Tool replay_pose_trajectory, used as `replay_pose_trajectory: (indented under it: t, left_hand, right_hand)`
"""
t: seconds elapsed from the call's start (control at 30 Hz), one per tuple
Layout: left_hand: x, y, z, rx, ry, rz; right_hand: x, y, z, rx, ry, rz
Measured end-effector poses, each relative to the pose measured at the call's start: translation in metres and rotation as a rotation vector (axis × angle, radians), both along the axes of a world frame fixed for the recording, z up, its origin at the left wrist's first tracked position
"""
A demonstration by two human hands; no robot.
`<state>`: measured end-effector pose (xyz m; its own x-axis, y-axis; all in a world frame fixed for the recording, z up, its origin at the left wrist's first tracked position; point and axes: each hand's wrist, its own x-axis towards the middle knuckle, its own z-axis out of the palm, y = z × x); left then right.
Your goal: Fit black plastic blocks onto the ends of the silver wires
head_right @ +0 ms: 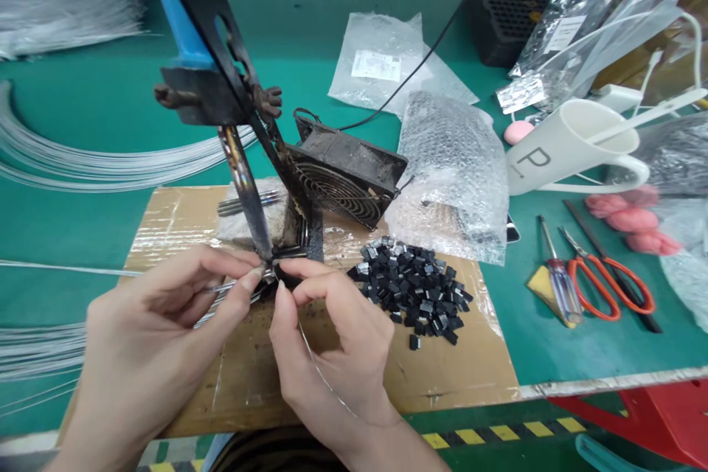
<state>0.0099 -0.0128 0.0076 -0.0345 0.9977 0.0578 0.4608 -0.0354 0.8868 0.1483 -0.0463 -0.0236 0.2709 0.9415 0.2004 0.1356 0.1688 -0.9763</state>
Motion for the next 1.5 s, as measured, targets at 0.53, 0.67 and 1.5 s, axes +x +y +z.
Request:
replay_pose_trajectory:
  t: [0.53,0.67,1.5]
  left_hand:
    - [-0.0006,0.0002,-0.0001,-0.001,0.015,0.007]
    - [-0.0016,0.0002,-0.002,0.013,0.016,0.0]
    - [-0.001,-0.0001,-0.0014,0.025,0.009,0.0]
  right_hand:
    - [0.0001,-0.0003,-0.0023,0.027,-0.03,0.003]
    - [0.0003,-0.0005,-0.0041,0.038,-0.034,0.007]
    - [-0.001,-0.0008,-0.0065,0.095,-0.083,-0.033]
